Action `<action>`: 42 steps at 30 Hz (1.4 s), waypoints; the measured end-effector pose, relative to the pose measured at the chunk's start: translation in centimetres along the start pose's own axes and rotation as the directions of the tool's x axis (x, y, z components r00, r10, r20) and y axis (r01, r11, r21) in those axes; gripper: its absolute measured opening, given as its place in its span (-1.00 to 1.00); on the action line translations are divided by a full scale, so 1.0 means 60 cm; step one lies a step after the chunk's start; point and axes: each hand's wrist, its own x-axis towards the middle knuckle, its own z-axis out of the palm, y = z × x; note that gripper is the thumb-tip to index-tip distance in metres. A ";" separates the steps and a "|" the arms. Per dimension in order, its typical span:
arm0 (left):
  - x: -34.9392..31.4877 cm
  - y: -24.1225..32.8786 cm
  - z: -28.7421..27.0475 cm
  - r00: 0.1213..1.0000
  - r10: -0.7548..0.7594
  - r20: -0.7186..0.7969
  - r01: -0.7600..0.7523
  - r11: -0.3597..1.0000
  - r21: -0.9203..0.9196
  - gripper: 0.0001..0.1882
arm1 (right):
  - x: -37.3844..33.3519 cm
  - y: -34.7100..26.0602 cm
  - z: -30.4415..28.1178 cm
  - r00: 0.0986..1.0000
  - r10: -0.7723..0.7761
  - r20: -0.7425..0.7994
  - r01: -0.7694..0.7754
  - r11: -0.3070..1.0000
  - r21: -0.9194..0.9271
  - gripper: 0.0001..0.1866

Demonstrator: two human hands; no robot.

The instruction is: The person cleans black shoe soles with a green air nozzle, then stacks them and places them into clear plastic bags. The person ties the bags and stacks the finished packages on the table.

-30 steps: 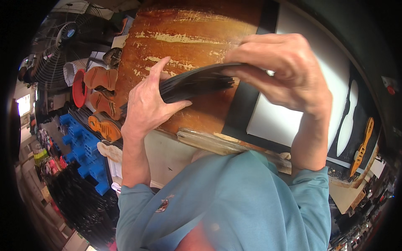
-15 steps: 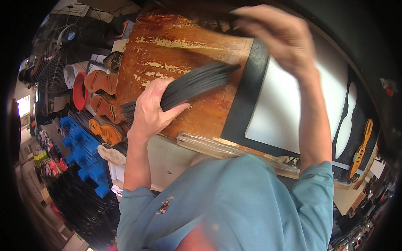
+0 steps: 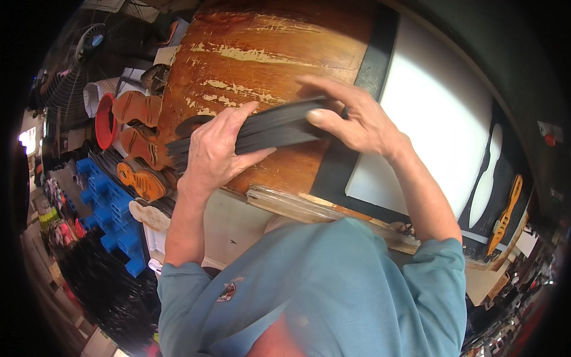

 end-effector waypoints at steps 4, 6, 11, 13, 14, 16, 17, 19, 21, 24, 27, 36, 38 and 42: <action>0.001 0.014 0.003 0.997 -0.069 0.025 0.069 0.998 0.000 -0.14 | -0.027 0.000 0.044 0.980 0.073 -0.187 -0.045 0.988 0.148 -0.12; 0.007 0.018 0.006 1.000 -0.006 -0.012 0.006 1.000 -0.019 -0.12 | -0.027 0.003 0.076 0.949 0.191 -0.250 -0.145 0.971 0.191 -0.12; 0.010 0.020 0.013 0.992 0.054 -0.118 -0.038 0.990 0.135 -0.10 | -0.016 0.021 0.092 0.948 -0.011 -0.319 0.011 1.000 -0.003 -0.35; 0.005 0.019 0.019 0.989 0.045 -0.138 -0.033 0.996 0.086 -0.11 | -0.014 0.023 0.091 0.912 -0.113 -0.395 0.061 0.988 -0.142 -0.42; 0.004 0.017 0.023 0.988 0.036 -0.152 -0.033 0.999 0.027 -0.13 | -0.014 0.021 0.092 0.923 -0.151 -0.353 0.096 0.981 -0.168 -0.42; -0.001 0.015 0.030 0.991 -0.003 -0.131 -0.003 0.999 -0.046 -0.19 | -0.015 0.014 0.097 0.937 -0.114 -0.331 0.091 0.992 -0.086 -0.43; -0.003 0.014 0.032 0.995 -0.037 -0.094 0.031 0.998 -0.059 -0.22 | -0.016 0.009 0.101 0.959 -0.042 -0.279 0.040 0.999 -0.013 -0.43; -0.007 0.014 0.034 0.995 -0.054 -0.086 0.048 0.996 -0.069 -0.28 | -0.015 0.002 0.107 0.947 0.189 -0.259 -0.126 0.962 0.241 -0.20; -0.009 0.016 0.035 0.989 -0.034 -0.141 0.024 0.997 -0.068 -0.33 | -0.012 0.001 0.107 0.945 0.076 -0.319 0.027 0.951 0.307 0.01; -0.013 0.025 0.035 0.987 -0.070 -0.144 0.059 0.995 -0.082 -0.32 | -0.010 0.010 0.105 0.882 0.017 -0.470 0.161 0.928 0.337 0.27; -0.014 0.031 0.038 0.978 -0.044 -0.206 0.040 0.999 -0.023 -0.25 | -0.014 0.018 0.109 0.972 0.050 -0.230 0.021 0.955 0.294 0.27; -0.009 0.051 0.012 0.920 -0.171 -0.353 0.096 0.971 -0.220 -0.35 | -0.022 -0.001 0.152 0.910 0.219 -0.351 0.082 0.736 0.672 0.26; 0.002 0.073 -0.007 0.842 -0.292 -0.454 0.075 0.897 -0.436 -0.33 | -0.029 -0.017 0.168 0.972 0.165 -0.168 -0.028 0.787 0.616 0.17; 0.026 0.109 -0.051 0.739 -0.611 -0.286 -0.074 0.348 -0.934 -0.19 | -0.009 -0.075 0.175 0.988 0.153 -0.006 -0.150 0.976 0.160 -0.26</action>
